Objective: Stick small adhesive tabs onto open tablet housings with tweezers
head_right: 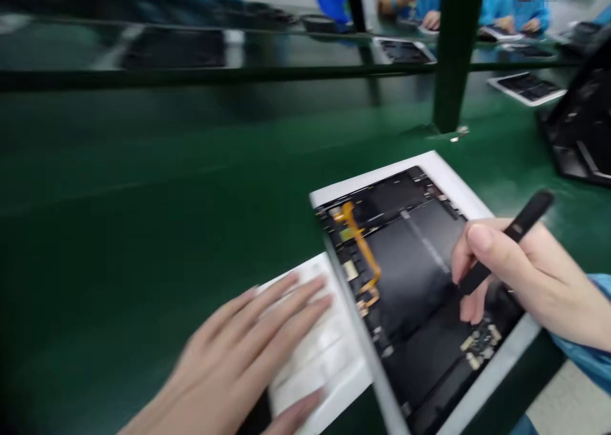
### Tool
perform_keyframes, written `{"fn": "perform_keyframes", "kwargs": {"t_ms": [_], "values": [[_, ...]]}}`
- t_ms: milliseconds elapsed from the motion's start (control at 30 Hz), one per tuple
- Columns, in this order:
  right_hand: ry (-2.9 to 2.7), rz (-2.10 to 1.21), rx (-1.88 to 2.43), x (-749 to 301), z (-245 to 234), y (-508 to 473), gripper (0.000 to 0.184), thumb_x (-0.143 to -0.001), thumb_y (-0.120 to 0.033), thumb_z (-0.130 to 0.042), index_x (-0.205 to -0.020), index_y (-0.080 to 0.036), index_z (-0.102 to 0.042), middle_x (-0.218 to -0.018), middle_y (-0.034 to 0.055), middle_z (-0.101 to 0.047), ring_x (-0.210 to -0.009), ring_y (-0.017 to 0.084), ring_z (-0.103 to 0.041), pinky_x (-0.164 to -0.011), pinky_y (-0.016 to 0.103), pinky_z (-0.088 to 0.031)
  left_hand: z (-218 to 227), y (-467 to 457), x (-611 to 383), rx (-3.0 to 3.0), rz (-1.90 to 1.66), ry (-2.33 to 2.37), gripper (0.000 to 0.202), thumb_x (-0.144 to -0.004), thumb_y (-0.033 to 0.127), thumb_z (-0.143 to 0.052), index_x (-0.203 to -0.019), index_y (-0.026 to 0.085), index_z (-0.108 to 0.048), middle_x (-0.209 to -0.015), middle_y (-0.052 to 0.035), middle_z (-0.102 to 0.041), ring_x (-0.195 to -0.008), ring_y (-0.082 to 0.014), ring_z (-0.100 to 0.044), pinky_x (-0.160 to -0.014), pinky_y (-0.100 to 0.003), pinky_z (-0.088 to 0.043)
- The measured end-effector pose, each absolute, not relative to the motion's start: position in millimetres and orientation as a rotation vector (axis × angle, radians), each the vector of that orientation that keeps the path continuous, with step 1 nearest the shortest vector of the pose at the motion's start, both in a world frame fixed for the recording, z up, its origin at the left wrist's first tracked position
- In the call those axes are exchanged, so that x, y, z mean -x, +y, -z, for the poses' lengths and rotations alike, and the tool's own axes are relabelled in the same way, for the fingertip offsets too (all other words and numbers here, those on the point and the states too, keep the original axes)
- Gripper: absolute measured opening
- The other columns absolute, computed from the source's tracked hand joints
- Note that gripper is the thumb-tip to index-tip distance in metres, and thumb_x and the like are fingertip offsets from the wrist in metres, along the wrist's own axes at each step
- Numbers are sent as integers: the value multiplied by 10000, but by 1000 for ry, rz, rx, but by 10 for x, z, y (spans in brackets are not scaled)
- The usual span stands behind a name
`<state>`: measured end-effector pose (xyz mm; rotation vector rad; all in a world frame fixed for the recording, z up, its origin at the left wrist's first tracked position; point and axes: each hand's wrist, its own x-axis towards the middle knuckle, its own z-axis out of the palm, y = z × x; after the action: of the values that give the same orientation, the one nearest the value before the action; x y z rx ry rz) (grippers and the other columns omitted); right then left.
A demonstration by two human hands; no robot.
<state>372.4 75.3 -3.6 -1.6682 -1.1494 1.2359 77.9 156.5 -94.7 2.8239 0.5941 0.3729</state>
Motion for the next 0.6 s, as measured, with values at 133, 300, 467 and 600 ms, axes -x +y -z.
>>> {"fn": "perform_keyframes", "kwargs": {"t_ms": [133, 300, 467, 600], "values": [[-1627, -1176, 1544, -3518, 82, 1036, 292, -900, -501, -578, -817, -242, -685, -744, 36, -688, -668, 181, -661, -543, 221, -526, 640, 1557, -956, -2781, -112, 572, 580, -969, 448, -436, -1423, 93, -377, -1469, -139, -418, -1364, -366, -327, -1085, -550, -285], [-1860, -1402, 1251, -3161, 195, 1277, 121, -949, -279, -543, -884, -226, -629, -812, -11, -655, -715, 122, -655, -619, 170, -519, 574, 1559, -1010, -2678, 67, 616, 769, -898, 525, -538, -1450, 32, -329, -1514, -193, -323, -1401, -414, -231, -1090, -626, -239], [-1778, -1407, 1270, -3018, 349, 1244, 198, -980, -266, -484, -802, -203, -544, -727, -31, -593, -649, 86, -611, -594, 147, -494, 532, 1560, -1025, -2670, 103, 594, 786, -834, 474, -588, -1411, -10, -366, -1503, -244, -310, -1414, -421, -201, -1097, -627, -215], [-1644, -1441, 1326, -2970, 429, 1091, 221, -988, -277, -460, -790, -203, -527, -707, -26, -572, -603, 97, -607, -566, 174, -502, 546, 1544, -1011, -2710, 42, 577, 685, -891, 452, -487, -1391, -5, -384, -1486, -265, -325, -1412, -424, -209, -1099, -620, -202]]}}
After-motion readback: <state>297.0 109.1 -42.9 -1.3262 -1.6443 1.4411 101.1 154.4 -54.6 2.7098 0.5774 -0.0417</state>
